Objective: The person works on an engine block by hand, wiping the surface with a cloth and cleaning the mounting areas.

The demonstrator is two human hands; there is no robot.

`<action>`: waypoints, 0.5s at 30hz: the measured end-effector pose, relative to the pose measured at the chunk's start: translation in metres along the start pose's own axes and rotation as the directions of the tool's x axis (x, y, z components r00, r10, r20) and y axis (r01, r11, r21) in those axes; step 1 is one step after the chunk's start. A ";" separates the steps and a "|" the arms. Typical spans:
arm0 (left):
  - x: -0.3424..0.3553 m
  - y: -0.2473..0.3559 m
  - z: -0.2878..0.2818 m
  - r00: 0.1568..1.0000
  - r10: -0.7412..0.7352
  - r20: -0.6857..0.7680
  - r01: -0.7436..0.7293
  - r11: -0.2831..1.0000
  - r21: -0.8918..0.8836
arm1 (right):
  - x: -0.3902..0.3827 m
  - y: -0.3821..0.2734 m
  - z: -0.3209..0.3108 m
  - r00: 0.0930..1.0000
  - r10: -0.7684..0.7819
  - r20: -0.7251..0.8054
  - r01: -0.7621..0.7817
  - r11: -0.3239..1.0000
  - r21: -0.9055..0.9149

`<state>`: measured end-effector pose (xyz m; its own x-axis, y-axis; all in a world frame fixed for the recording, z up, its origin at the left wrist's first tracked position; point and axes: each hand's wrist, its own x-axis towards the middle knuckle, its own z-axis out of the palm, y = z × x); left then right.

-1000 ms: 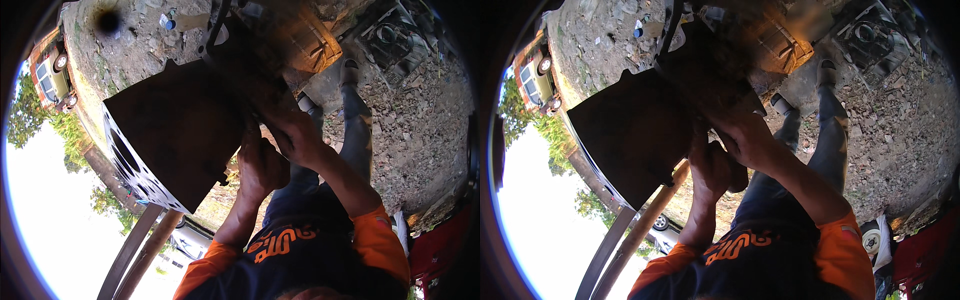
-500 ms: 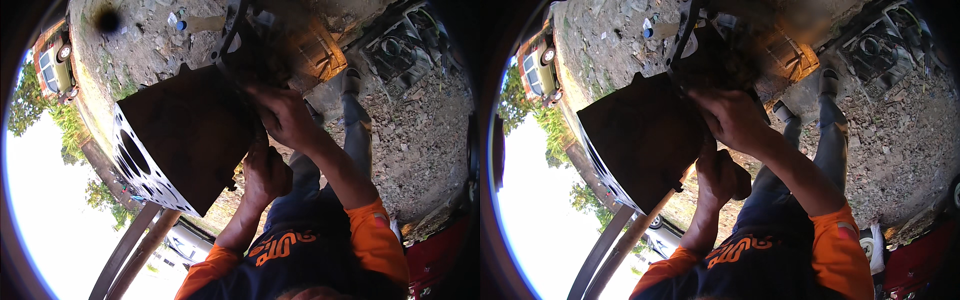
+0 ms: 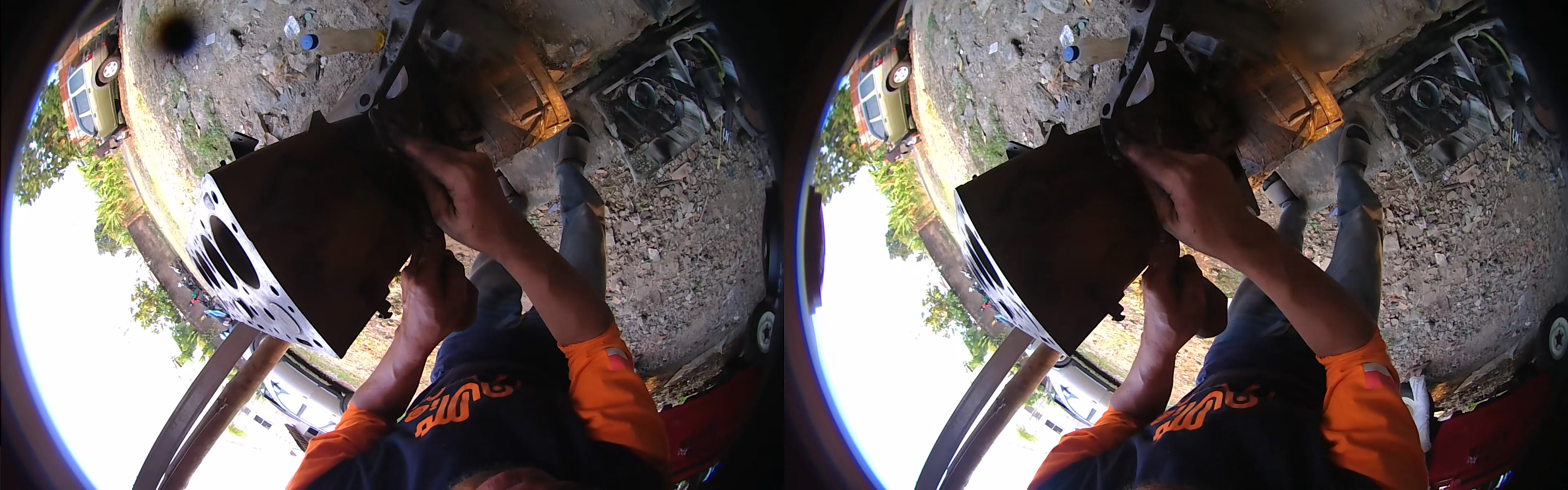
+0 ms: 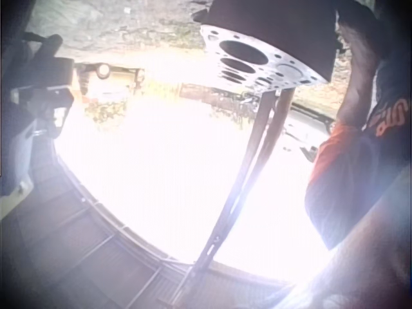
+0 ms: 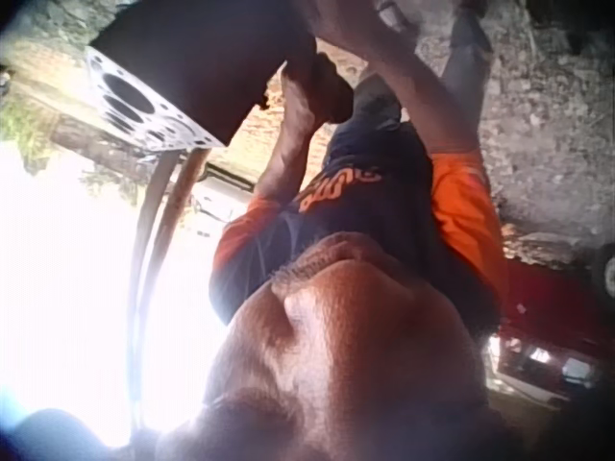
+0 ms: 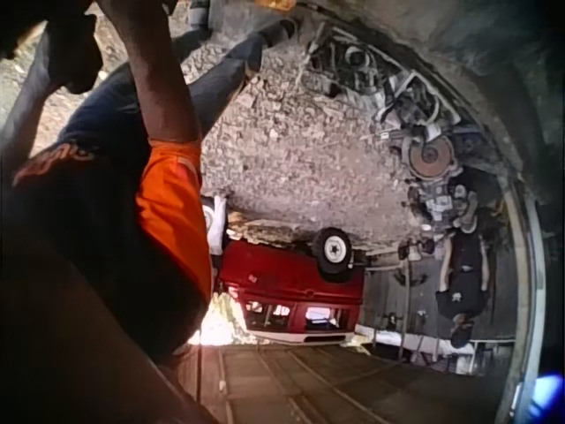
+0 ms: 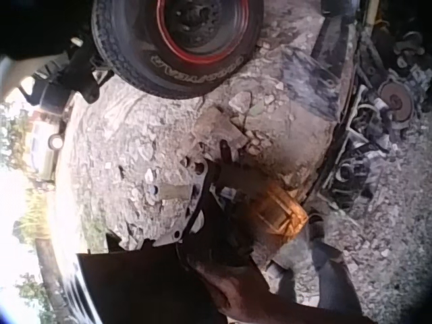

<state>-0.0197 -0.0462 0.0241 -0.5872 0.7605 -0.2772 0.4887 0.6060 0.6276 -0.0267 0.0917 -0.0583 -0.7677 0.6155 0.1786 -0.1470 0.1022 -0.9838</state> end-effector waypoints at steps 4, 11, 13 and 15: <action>0.002 0.003 -0.001 0.999 -0.041 0.027 0.043 0.998 -0.053 | 0.005 0.014 0.000 0.996 0.086 0.013 -0.086 0.995 -0.044; -0.004 0.001 0.002 0.979 -0.197 0.055 0.203 0.970 -0.131 | -0.001 0.017 0.003 0.998 0.053 -0.020 -0.054 0.997 -0.059; -0.008 -0.010 0.004 0.995 -0.075 0.064 0.078 0.996 -0.033 | 0.006 0.022 0.000 0.998 0.062 -0.027 -0.064 0.997 -0.047; -0.008 -0.014 0.007 0.999 -0.015 0.040 0.015 1.000 0.008 | 0.014 0.023 -0.002 0.997 0.066 -0.030 -0.068 0.995 -0.075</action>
<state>-0.0175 -0.0592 0.0129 -0.5684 0.7599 -0.3155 0.4853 0.6193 0.6172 -0.0391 0.1044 -0.0789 -0.7565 0.6442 0.1128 -0.0470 0.1184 -0.9918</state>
